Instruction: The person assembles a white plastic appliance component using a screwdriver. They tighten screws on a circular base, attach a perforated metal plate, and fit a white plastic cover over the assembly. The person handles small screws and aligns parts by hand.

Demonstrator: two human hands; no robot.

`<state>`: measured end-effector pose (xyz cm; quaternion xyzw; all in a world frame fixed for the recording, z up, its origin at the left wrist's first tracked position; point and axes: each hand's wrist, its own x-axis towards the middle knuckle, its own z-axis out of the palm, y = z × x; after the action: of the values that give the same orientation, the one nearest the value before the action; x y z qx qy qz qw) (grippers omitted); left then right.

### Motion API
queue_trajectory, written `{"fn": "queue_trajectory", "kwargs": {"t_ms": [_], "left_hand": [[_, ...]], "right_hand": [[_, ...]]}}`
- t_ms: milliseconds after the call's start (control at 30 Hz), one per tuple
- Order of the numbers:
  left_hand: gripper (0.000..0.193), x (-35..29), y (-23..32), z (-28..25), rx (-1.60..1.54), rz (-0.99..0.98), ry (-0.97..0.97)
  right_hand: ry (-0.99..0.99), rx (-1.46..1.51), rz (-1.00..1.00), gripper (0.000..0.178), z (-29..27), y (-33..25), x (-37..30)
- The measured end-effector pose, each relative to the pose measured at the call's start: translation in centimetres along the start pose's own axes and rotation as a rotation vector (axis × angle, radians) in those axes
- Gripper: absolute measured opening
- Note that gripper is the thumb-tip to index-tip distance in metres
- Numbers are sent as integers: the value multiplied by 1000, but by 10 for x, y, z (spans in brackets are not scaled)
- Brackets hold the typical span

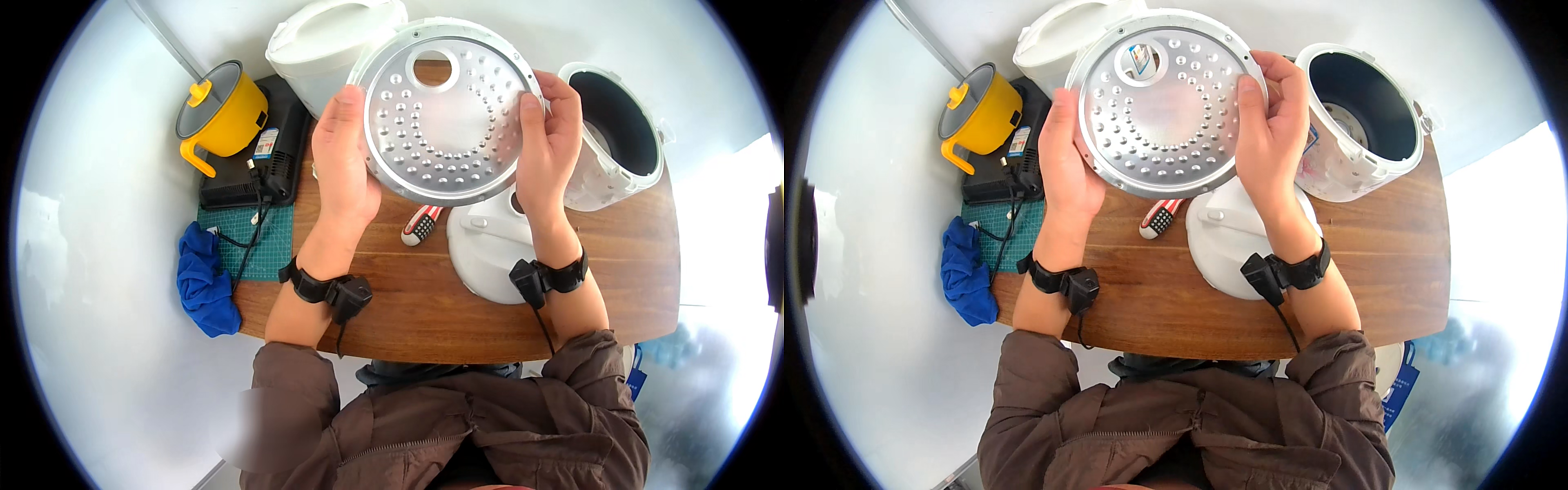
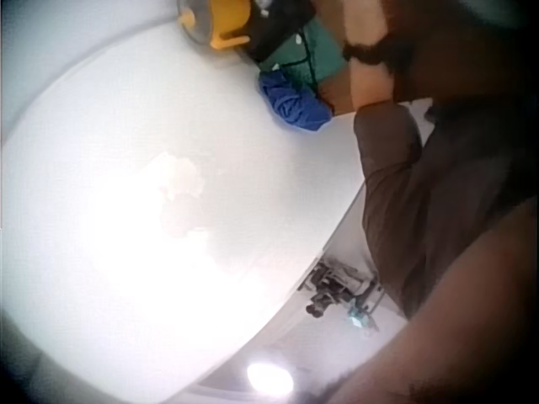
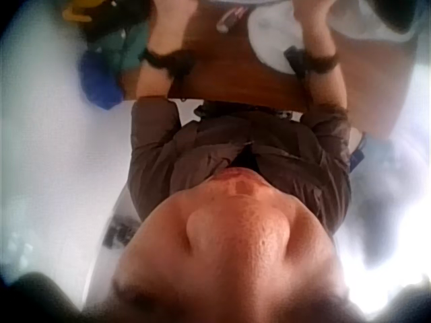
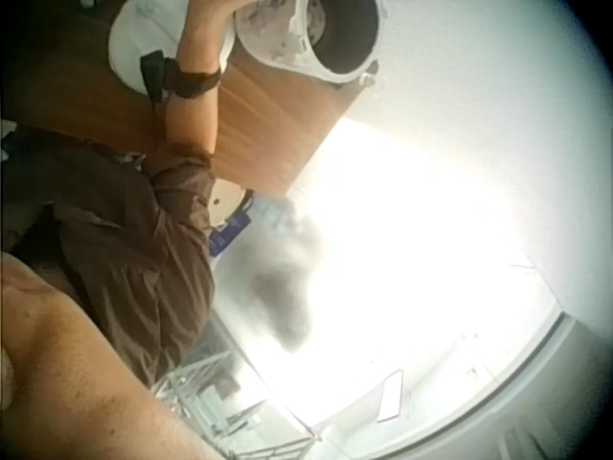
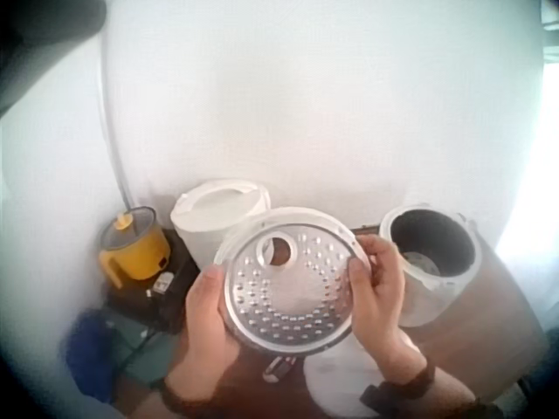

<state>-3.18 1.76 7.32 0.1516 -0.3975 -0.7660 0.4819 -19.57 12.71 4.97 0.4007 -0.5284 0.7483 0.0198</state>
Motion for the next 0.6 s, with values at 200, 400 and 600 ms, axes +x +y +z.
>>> {"fn": "queue_trajectory", "kwargs": {"t_ms": [200, 400, 600], "left_hand": [[33, 2, -8, -15, -13, 83, -100], [34, -3, -12, -10, -56, 125, -78], [36, -7, -21, -8, -41, 159, -53]], "right_hand": [[30, -114, -67, 26, 0, 8, -3], [90, -118, -71, 24, 5, 7, -4], [147, -82, 120, 21, 9, 9, -13]]}}
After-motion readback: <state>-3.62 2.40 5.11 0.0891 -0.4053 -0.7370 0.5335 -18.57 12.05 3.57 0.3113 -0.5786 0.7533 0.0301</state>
